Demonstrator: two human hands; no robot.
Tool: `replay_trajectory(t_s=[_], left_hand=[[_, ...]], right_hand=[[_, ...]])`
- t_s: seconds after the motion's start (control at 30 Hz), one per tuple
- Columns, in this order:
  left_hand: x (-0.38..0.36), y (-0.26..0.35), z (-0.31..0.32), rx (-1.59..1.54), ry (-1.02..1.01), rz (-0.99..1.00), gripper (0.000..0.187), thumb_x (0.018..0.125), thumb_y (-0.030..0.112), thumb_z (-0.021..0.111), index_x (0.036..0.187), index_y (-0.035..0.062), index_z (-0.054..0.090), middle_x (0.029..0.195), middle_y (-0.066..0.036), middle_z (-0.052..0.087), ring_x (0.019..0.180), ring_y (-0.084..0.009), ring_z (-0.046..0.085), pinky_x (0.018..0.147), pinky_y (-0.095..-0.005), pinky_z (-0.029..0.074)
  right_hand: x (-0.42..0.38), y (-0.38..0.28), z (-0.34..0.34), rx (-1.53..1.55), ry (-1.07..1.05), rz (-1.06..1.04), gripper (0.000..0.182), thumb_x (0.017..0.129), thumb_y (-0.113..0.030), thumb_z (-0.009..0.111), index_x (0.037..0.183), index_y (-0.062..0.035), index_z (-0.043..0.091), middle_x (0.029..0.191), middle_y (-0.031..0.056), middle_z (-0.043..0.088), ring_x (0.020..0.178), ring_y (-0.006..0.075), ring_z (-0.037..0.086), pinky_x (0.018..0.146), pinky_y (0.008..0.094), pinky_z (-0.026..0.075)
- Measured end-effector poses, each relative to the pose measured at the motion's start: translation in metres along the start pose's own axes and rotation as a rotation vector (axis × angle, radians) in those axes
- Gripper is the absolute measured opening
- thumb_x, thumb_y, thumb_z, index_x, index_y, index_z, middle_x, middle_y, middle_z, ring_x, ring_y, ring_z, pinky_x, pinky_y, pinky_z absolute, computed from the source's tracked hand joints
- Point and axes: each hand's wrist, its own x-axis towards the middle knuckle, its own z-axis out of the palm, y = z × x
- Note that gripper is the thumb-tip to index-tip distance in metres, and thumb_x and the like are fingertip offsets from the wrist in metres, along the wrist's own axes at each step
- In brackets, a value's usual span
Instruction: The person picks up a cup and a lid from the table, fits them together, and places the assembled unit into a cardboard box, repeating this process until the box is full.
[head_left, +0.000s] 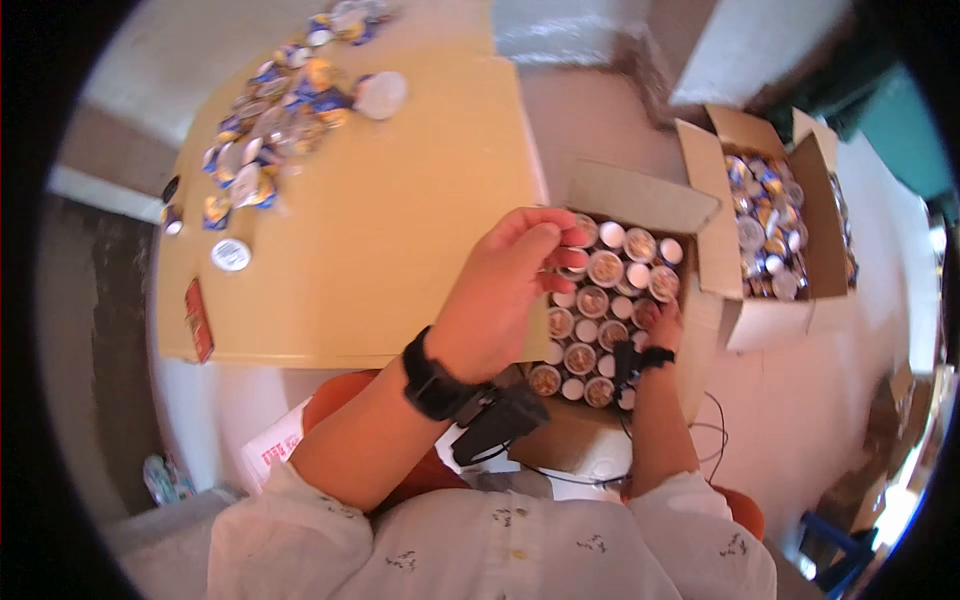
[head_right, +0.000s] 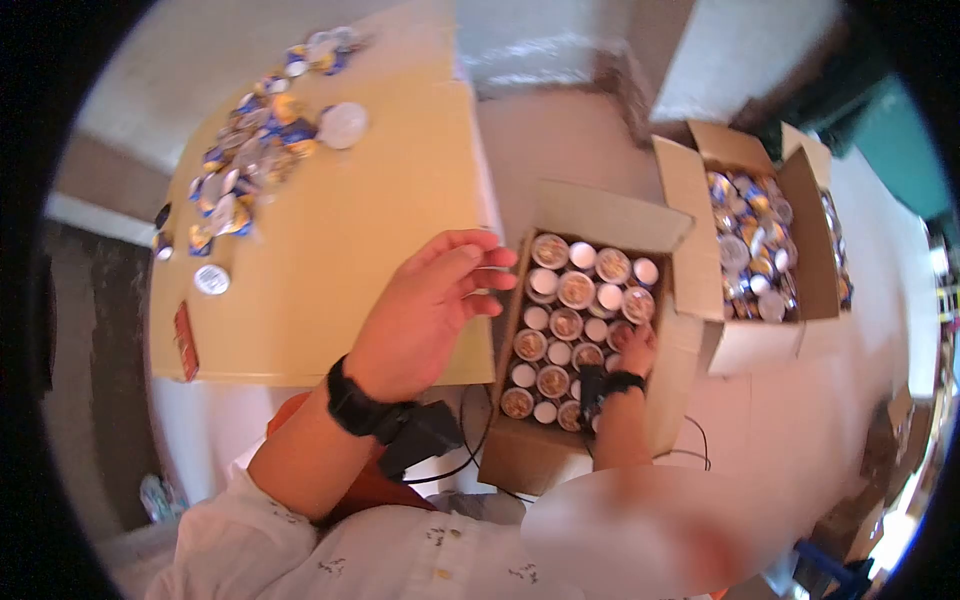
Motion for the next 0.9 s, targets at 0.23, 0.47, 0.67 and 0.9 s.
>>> replay_trajectory(t_s=[0.23,0.47,0.67,0.9], left_hand=[[-0.007,0.04,-0.032,-0.04,0.058,0.153,0.021,0.098,0.017,0.047,0.114,0.0052,0.054,0.109,-0.007,0.062,0.098,-0.0162,0.059,0.082,-0.0299,0.047],[-0.023,0.081,-0.083,-0.034,0.176,0.318,0.023,0.097,0.017,0.047,0.115,0.0047,0.054,0.109,-0.007,0.061,0.097,-0.0158,0.058,0.082,-0.03,0.047],[-0.037,0.107,-0.123,-0.181,0.255,0.385,0.024,0.096,0.017,0.048,0.116,0.0049,0.054,0.109,-0.008,0.062,0.096,-0.0172,0.06,0.081,-0.0314,0.048],[-0.034,0.163,-0.187,-0.45,0.369,0.458,0.021,0.096,0.019,0.055,0.113,0.0071,0.055,0.101,-0.007,0.063,0.088,-0.0207,0.061,0.074,-0.0324,0.049]], right_hand=[[-0.05,-0.06,0.004,-0.199,-0.019,-0.032,0.035,0.097,-0.023,0.054,0.128,-0.0055,0.054,0.113,0.0061,0.062,0.091,0.0127,0.061,0.066,0.0248,0.049],[-0.106,-0.157,0.05,-0.246,-0.201,-0.248,0.03,0.098,-0.026,0.055,0.123,-0.01,0.058,0.111,0.0005,0.065,0.091,0.0092,0.06,0.067,0.0218,0.044],[-0.2,-0.236,0.126,-0.256,-0.397,-0.449,0.028,0.098,-0.024,0.055,0.123,-0.0104,0.06,0.117,0.0006,0.064,0.097,0.0093,0.06,0.075,0.0215,0.041],[-0.311,-0.289,0.203,-0.231,-0.712,-0.584,0.03,0.1,-0.019,0.052,0.126,-0.0049,0.058,0.119,0.0049,0.064,0.1,0.0104,0.06,0.08,0.0228,0.046]])
